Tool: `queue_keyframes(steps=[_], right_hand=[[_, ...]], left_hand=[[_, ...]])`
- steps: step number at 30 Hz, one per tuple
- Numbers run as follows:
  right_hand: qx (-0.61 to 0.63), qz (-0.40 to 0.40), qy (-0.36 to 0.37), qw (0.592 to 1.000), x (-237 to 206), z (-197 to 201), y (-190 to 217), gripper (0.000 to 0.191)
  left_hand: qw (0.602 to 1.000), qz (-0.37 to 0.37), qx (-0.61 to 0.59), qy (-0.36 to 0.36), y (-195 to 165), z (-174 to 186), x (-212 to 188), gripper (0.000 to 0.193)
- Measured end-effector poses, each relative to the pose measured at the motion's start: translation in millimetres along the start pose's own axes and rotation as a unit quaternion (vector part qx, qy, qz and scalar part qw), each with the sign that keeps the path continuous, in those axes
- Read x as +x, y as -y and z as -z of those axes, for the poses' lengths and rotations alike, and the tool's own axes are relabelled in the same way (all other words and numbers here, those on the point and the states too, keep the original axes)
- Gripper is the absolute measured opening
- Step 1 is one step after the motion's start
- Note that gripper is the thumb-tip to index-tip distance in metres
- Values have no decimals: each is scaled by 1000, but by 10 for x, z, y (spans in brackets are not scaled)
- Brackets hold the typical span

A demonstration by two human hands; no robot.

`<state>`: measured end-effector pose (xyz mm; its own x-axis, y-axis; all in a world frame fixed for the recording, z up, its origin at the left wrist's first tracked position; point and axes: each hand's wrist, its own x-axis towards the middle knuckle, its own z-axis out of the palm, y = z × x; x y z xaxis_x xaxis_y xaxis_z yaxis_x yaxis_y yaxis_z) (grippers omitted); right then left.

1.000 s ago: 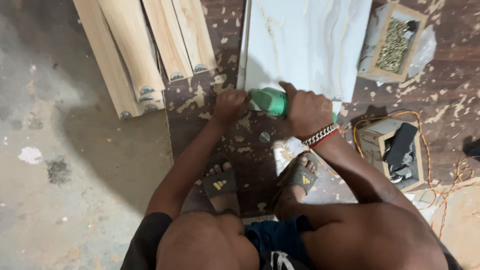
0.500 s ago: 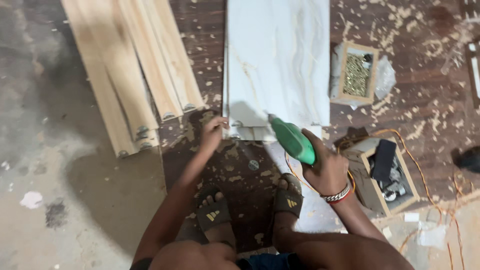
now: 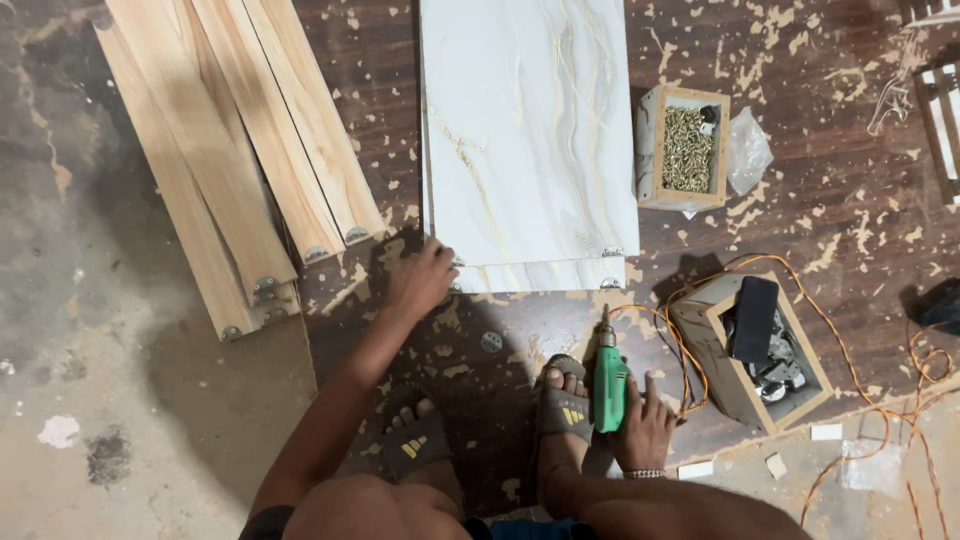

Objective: The person uses a green corded drill to fasten metal corner brackets onto white marble-patterned panels. They repeatedly pick up screws, align the brackets, and drive the screws into the panel corners. The person flips the panel over to work on the opposite side and continues attaching brackets to multiple panels.

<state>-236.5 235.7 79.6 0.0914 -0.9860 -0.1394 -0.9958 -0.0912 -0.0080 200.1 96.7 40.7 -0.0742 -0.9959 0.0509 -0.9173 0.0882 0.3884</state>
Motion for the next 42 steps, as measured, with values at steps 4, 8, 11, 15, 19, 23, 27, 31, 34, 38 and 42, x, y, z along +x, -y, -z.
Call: queue_keyframes(steps=[4, 8, 11, 15, 19, 23, 27, 31, 34, 38, 42], right_hand=[[7, 4, 99, 995, 328, 328, 163, 128], [258, 149, -98, 949, 1048, 855, 304, 100], [221, 27, -7, 975, 2058, 1220, 365, 76], [158, -114, 200, 960, 3039, 1435, 385, 93], [213, -113, 282, 929, 3254, 1149, 259, 80], [317, -85, 205, 922, 3016, 542, 79, 73], [413, -128, 179, 884, 2721, 209, 57, 70], [449, -248, 221, 830, 2493, 138, 71, 71], [445, -306, 248, 804, 2417, 135, 169, 69], [460, -387, 170, 781, 2263, 14, 395, 77], [511, -323, 104, 790, 2081, -90, 603, 70]], left_hand=[[997, -45, 52, 23, -52, 50, 72, 7], [996, -66, -10, -64, -101, 177, 8, 6], [992, -66, -48, -92, -183, 412, -204, 9], [987, -71, -135, -55, -323, 809, -393, 5], [979, -95, -141, -109, -488, 1149, -626, 4], [972, 24, -230, -34, -524, 1259, -1033, 9], [910, 153, -348, -166, -209, 1045, -1133, 29], [834, 347, -424, -69, -61, 563, -1052, 47], [836, 422, -348, -41, -117, 272, -1019, 51], [836, 490, -229, -90, -172, 204, -991, 56], [860, 459, -181, -130, -50, 505, -1151, 56]])
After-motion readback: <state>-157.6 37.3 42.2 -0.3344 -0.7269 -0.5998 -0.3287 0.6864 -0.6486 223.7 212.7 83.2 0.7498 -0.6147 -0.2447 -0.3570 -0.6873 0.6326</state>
